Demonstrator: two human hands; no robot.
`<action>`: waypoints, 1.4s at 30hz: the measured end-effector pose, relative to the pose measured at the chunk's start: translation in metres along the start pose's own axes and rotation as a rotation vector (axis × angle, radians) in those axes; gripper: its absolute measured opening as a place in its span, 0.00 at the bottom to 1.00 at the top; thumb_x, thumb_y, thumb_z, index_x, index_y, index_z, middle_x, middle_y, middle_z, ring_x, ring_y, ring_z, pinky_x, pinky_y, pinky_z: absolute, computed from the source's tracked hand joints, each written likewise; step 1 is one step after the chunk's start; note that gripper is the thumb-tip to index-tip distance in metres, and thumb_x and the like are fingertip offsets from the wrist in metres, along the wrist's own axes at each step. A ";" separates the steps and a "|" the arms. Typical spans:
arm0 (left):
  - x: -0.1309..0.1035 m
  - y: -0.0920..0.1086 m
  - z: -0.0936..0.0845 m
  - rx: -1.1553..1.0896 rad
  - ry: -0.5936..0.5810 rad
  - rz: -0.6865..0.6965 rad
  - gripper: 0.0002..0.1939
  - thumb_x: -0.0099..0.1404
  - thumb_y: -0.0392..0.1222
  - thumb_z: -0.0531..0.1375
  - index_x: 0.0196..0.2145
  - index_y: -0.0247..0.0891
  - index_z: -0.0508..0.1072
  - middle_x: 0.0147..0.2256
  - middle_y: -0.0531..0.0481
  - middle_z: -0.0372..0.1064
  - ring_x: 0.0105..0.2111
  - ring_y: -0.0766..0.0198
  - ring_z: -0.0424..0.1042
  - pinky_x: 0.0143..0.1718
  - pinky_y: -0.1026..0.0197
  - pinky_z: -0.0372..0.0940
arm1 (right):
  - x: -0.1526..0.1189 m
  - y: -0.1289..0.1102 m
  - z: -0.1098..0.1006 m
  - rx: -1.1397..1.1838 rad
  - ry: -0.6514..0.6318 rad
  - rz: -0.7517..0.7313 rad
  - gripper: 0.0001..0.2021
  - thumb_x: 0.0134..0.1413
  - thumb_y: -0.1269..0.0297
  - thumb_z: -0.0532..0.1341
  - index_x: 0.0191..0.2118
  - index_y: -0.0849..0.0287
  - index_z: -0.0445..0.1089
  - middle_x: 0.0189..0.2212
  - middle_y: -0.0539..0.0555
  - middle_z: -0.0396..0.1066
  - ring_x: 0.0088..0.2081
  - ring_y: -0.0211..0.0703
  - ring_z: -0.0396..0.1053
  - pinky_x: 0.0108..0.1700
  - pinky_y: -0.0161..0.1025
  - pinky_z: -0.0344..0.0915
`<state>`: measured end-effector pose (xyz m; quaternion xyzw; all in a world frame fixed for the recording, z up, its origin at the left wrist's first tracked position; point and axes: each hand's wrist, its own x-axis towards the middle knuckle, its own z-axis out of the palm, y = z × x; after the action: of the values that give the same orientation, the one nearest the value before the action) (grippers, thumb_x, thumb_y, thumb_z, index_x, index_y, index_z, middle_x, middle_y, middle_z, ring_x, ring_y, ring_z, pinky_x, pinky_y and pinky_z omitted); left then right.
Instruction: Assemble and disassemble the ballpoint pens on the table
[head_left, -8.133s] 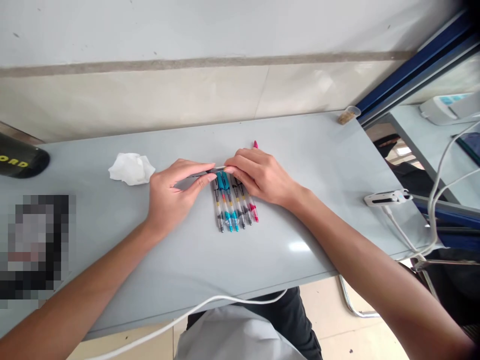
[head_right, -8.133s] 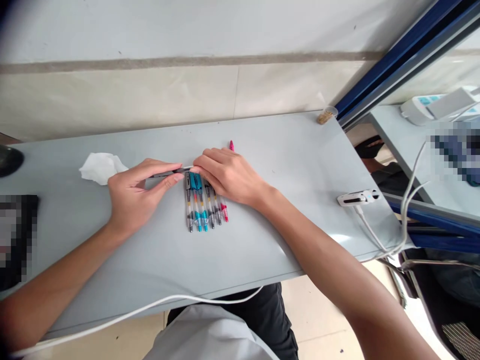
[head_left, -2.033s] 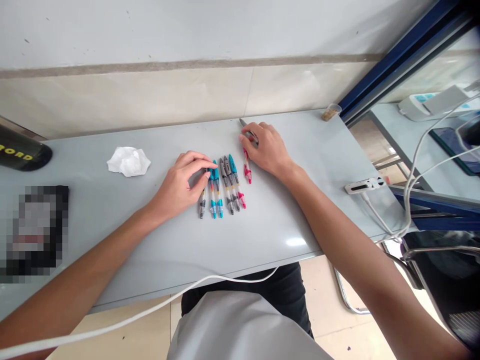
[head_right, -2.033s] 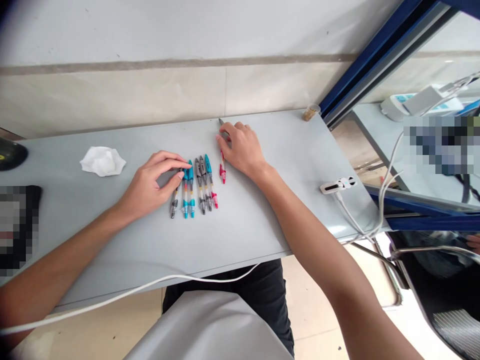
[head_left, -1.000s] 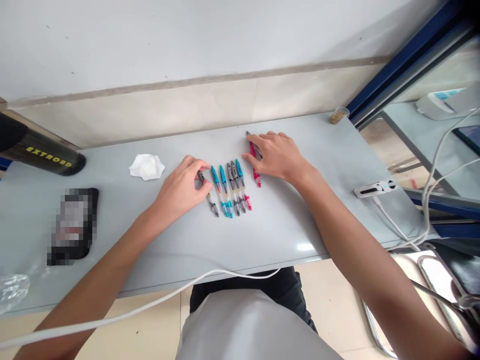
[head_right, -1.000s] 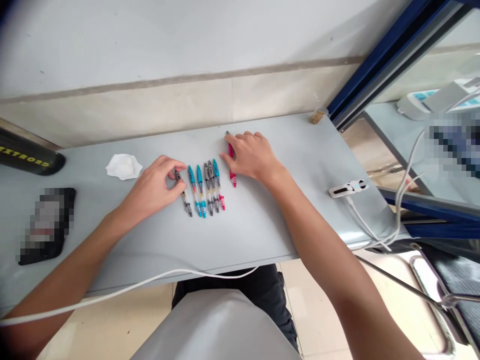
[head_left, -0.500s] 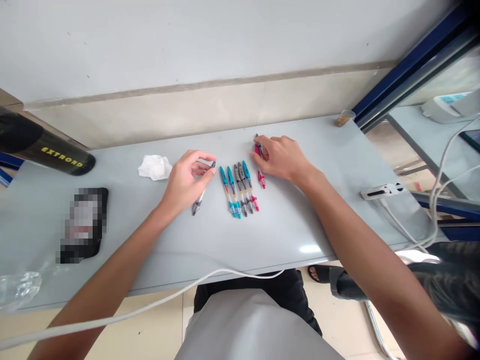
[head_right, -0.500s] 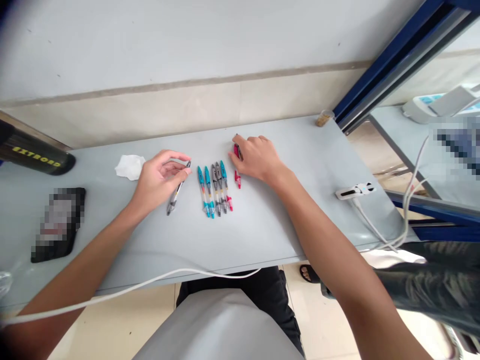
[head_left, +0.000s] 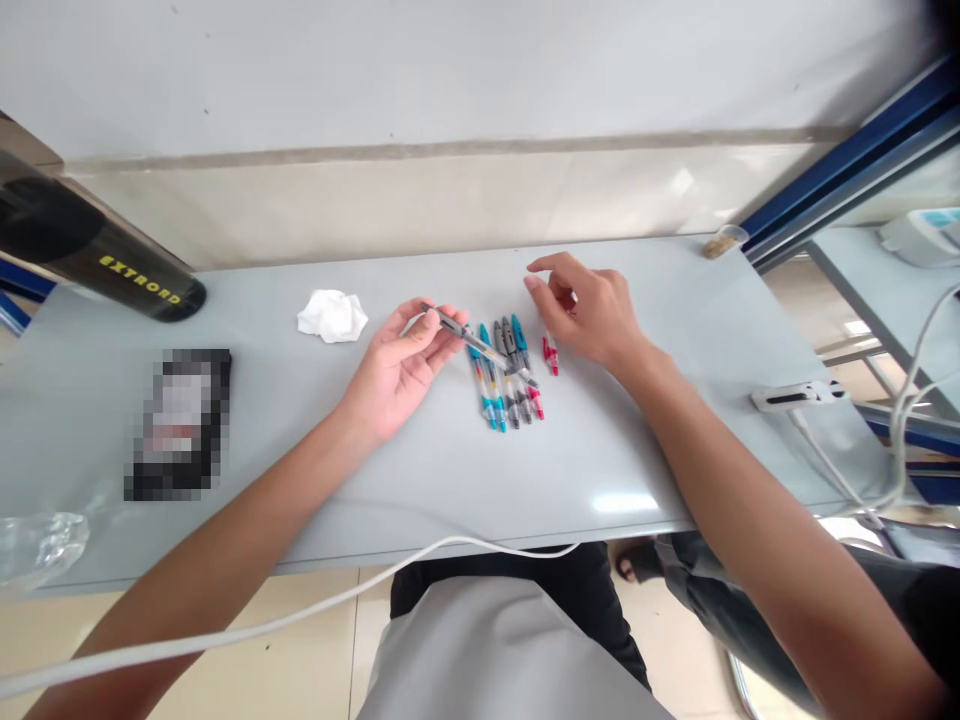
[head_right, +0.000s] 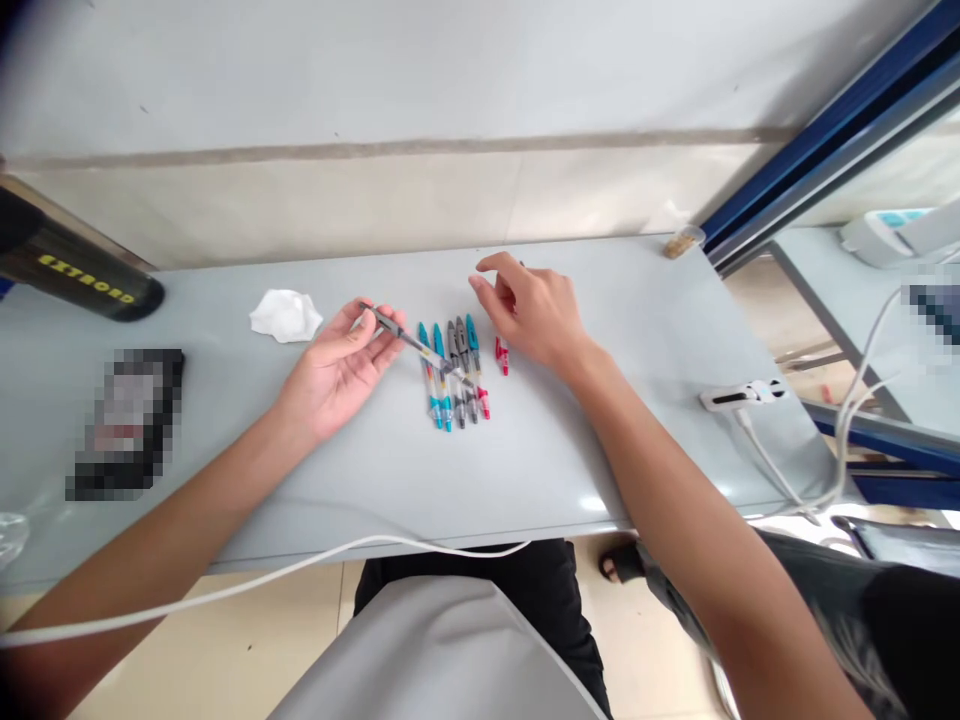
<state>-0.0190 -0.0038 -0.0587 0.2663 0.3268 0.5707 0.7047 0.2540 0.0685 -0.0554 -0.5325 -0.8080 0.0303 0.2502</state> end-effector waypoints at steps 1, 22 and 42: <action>-0.001 0.000 0.001 0.002 -0.016 0.000 0.11 0.72 0.35 0.75 0.45 0.41 0.78 0.48 0.51 0.83 0.56 0.60 0.85 0.65 0.56 0.77 | -0.002 -0.003 0.000 0.048 0.018 -0.009 0.30 0.85 0.41 0.45 0.58 0.55 0.78 0.29 0.53 0.76 0.30 0.47 0.70 0.42 0.44 0.65; 0.000 -0.003 -0.003 0.100 -0.016 0.050 0.21 0.61 0.43 0.85 0.47 0.40 0.84 0.49 0.46 0.87 0.48 0.61 0.86 0.57 0.56 0.79 | -0.026 -0.038 0.008 0.327 -0.073 -0.299 0.24 0.85 0.43 0.56 0.44 0.56 0.78 0.22 0.45 0.61 0.23 0.37 0.53 0.29 0.39 0.55; -0.005 -0.004 -0.007 0.252 -0.030 0.130 0.16 0.65 0.49 0.84 0.38 0.41 0.83 0.40 0.50 0.80 0.36 0.66 0.75 0.41 0.61 0.72 | -0.031 -0.040 0.016 0.444 -0.027 -0.364 0.23 0.87 0.46 0.56 0.39 0.55 0.74 0.23 0.43 0.55 0.24 0.36 0.47 0.28 0.39 0.51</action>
<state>-0.0222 -0.0095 -0.0658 0.3818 0.3675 0.5655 0.6320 0.2225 0.0277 -0.0682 -0.3104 -0.8672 0.1681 0.3512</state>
